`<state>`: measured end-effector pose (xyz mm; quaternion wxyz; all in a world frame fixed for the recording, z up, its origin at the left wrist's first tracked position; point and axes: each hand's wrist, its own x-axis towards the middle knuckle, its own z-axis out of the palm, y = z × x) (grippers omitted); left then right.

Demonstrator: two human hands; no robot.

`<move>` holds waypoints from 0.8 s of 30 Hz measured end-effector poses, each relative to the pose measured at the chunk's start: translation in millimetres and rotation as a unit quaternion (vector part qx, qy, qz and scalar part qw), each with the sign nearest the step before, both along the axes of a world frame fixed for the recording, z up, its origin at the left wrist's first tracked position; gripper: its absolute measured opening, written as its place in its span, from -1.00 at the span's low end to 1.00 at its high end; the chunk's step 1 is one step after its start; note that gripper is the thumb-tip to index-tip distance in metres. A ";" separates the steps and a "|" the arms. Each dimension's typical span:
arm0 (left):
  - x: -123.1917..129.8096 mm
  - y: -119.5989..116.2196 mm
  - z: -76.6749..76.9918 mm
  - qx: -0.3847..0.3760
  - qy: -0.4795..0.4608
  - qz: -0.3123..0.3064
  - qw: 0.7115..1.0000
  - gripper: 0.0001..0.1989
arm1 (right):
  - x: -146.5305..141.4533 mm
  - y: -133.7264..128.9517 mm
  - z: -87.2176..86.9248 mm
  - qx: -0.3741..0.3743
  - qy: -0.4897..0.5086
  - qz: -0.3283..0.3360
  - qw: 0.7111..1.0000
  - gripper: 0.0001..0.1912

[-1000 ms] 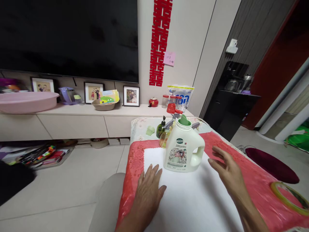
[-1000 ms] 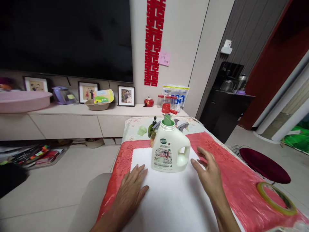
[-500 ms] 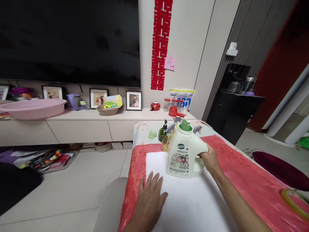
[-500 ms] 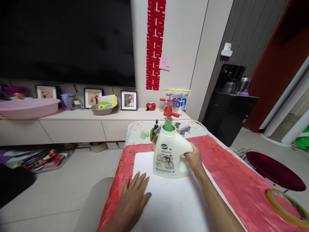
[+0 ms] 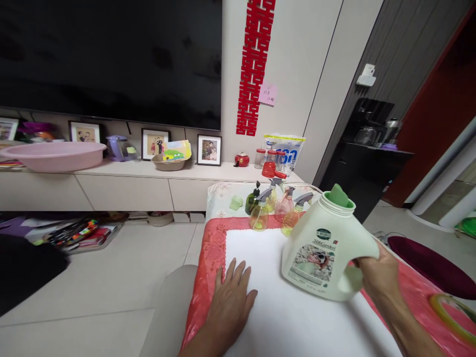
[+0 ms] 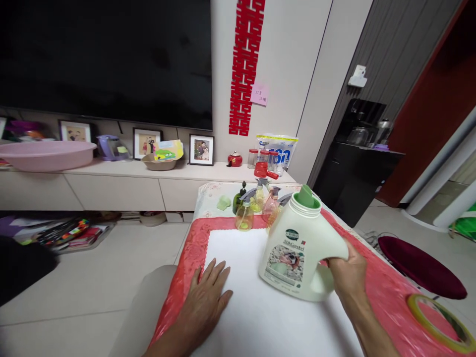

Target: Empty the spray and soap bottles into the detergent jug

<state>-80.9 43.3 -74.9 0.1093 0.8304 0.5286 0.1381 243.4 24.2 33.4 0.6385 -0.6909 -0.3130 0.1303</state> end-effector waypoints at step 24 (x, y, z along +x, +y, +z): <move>193.1 154.6 110.6 -0.053 -0.376 -0.020 0.925 -0.48 | 3.3 -36.3 -34.7 -0.094 -0.138 -0.053 0.985 -0.54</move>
